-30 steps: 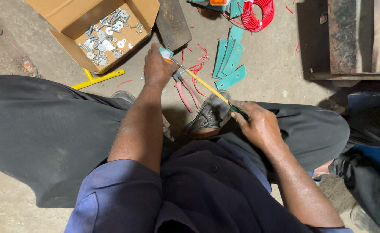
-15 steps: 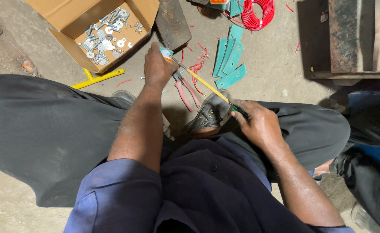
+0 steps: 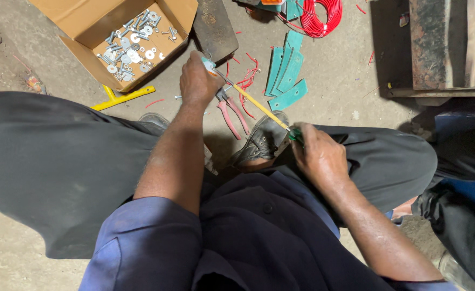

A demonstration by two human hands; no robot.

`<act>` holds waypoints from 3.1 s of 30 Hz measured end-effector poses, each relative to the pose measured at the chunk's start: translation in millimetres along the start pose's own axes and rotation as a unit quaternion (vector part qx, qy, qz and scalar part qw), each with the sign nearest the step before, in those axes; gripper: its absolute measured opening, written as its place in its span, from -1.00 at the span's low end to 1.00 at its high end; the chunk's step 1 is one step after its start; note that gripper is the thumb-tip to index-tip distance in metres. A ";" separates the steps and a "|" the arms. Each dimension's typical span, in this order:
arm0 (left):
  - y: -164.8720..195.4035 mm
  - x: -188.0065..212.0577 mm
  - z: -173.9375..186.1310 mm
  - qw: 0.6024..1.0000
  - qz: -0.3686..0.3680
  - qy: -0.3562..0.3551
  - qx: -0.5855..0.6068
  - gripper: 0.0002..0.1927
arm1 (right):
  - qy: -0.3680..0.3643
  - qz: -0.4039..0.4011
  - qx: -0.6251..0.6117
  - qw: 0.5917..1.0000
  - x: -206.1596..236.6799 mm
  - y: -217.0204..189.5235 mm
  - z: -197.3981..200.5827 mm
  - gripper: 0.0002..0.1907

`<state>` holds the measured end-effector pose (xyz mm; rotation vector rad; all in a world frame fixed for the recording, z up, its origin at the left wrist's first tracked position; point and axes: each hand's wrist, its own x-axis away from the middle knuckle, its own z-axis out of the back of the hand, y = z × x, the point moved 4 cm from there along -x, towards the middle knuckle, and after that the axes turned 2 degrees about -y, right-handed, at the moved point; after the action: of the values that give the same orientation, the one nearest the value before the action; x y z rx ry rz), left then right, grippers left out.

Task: The person assembles an orange indicator light onto a teal metal bracket using a screwdriver and pliers. They insert screws and washers, tighten them, and trim excess wire from the assembly.

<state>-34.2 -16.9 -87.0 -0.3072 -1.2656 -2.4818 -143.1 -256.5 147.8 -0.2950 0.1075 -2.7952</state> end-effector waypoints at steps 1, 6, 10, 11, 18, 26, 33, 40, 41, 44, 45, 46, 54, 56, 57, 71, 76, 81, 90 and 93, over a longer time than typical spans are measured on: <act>0.9 -0.4 -0.1 1.000 0.000 0.001 -0.003 -0.30 | 0.001 -0.012 -0.012 1.000 0.8 2.0 -0.2 -0.68; 9.0 -5.9 -2.4 0.999 -0.024 0.020 -0.009 -0.31 | 0.067 0.012 0.043 0.997 1.2 6.5 18.1 -0.73; 14.9 -10.1 -6.5 0.998 -0.038 0.041 -0.020 -0.37 | 0.121 0.062 0.092 0.986 -5.5 5.9 33.1 -0.70; 15.0 -10.8 -7.6 0.998 -0.034 0.042 -0.022 -0.39 | 0.121 0.077 0.103 0.984 -7.4 5.3 34.0 -0.69; 13.9 -13.2 -12.6 0.998 -0.033 0.043 -0.034 -0.48 | 0.039 0.098 0.120 0.987 -14.8 8.6 23.2 -0.65; 17.3 -11.4 -14.9 0.996 -0.045 0.058 -0.057 -0.46 | -0.201 -0.222 -0.169 0.939 -31.6 37.7 3.5 -0.62; 19.1 -10.3 -12.0 0.998 -0.030 0.052 -0.036 -0.45 | -0.023 -0.042 -0.002 0.999 -26.6 24.1 25.4 -0.66; 15.8 -12.6 -15.7 0.998 -0.017 0.029 -0.047 -0.48 | -0.099 -0.010 0.147 0.984 -25.8 28.0 5.1 -0.61; 16.5 -12.3 -15.9 0.997 -0.029 0.039 -0.052 -0.48 | -0.117 -0.042 0.087 0.988 -27.8 32.7 2.3 -0.62; 16.9 -10.4 -16.7 0.997 -0.048 0.050 -0.044 -0.43 | -0.208 -0.186 -0.125 0.952 -32.9 50.5 -9.1 -0.60; 16.8 -10.2 -16.6 0.996 -0.049 0.050 -0.049 -0.43 | -0.261 -0.263 -0.211 0.904 -33.3 58.7 -13.7 -0.57; 17.0 -9.9 -16.7 0.996 -0.050 0.049 -0.052 -0.43 | -0.311 -0.335 -0.293 0.840 -29.2 63.3 -18.0 -0.53; 12.8 -8.7 -17.7 0.997 -0.042 0.047 -0.035 -0.40 | -0.022 0.007 0.023 0.999 -16.9 37.5 6.4 -0.67; 12.0 -8.5 -18.8 0.997 -0.051 0.053 -0.028 -0.42 | -0.047 -0.012 0.008 0.999 -20.3 38.8 3.0 -0.70; 12.0 -8.6 -19.3 0.996 -0.056 0.056 -0.035 -0.42 | -0.068 -0.045 -0.039 0.996 -24.6 42.4 0.8 -0.72; 12.7 -8.3 -20.2 0.995 -0.072 0.061 -0.036 -0.36 | 0.004 0.129 0.132 0.983 -22.7 29.1 25.7 -0.58; 11.3 -8.6 -23.6 0.994 -0.071 0.072 -0.041 -0.40 | 0.008 0.110 -0.034 0.993 -33.9 31.7 23.1 -0.69; 10.5 -8.3 -24.5 0.994 -0.071 0.069 -0.050 -0.43 | -0.239 -0.344 -0.421 0.805 -32.3 65.6 -8.9 -0.79; 7.3 -11.5 -25.8 0.993 -0.078 0.074 -0.041 -0.40 | 0.055 0.114 0.094 0.987 -20.9 30.4 24.0 -0.70; 6.8 -10.1 -27.0 0.993 -0.074 0.081 -0.047 -0.43 | 0.031 0.068 0.036 0.997 -26.7 31.4 15.6 -0.72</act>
<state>-23.2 -40.6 -101.1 -0.0342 -1.1466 -2.6351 -105.3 -278.0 154.5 -0.1771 0.0391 -2.6663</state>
